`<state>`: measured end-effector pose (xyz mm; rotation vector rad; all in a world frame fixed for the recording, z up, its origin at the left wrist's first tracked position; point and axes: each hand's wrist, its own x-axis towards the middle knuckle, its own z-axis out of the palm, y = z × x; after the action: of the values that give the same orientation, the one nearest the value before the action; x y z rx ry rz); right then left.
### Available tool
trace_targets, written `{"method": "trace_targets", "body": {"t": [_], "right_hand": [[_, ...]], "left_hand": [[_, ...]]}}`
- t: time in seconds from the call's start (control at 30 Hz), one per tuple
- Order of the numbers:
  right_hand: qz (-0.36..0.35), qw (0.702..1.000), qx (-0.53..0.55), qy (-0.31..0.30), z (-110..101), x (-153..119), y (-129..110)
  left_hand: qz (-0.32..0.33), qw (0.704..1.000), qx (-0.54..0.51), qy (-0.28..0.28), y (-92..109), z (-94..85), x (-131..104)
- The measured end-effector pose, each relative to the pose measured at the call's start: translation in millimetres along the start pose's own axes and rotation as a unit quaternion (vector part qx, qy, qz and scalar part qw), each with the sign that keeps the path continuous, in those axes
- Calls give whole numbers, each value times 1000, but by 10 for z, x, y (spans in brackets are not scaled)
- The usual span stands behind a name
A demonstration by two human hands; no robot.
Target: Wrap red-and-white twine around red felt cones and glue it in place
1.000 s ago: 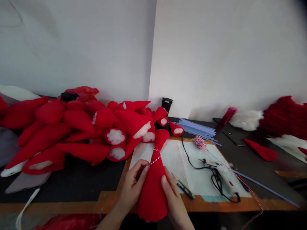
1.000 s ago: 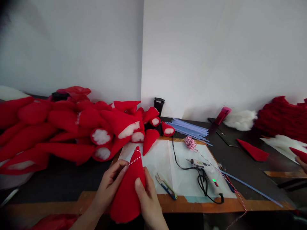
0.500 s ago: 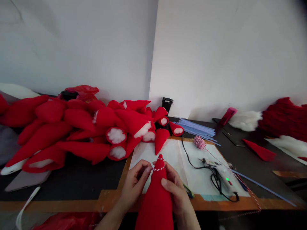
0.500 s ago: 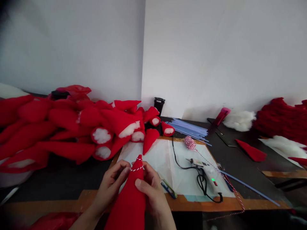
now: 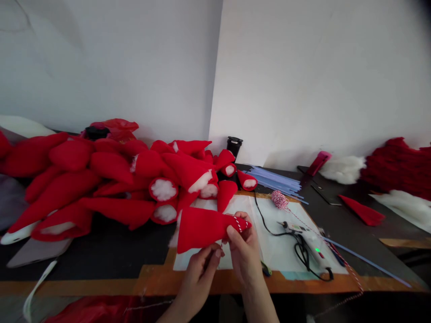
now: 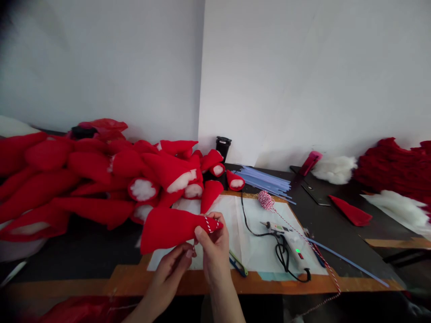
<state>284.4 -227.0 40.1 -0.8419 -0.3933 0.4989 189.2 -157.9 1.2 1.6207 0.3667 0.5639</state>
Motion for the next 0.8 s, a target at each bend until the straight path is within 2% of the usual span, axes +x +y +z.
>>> {"method": "trace_targets", "body": {"t": [0.1,0.23,0.47,0.63,0.8], "right_hand": [[-50,997,-53,5,-69,88,73],[-61,992,-110,8,-205,138,184],[-50,974,-218,-17,-312,35,140],[-13,979,-190,-74,-293,-31,-28],[35,989,-69,-126,-275,-68,-142]], "left_hand": [[19,996,74,-51,71,-9,-144],[55,990,99,-84,272,-103,-227],[41,988,121,-90,670,-457,-45],[38,986,145,-66,774,-670,249],[47,990,128,-48,676,-730,433]]}}
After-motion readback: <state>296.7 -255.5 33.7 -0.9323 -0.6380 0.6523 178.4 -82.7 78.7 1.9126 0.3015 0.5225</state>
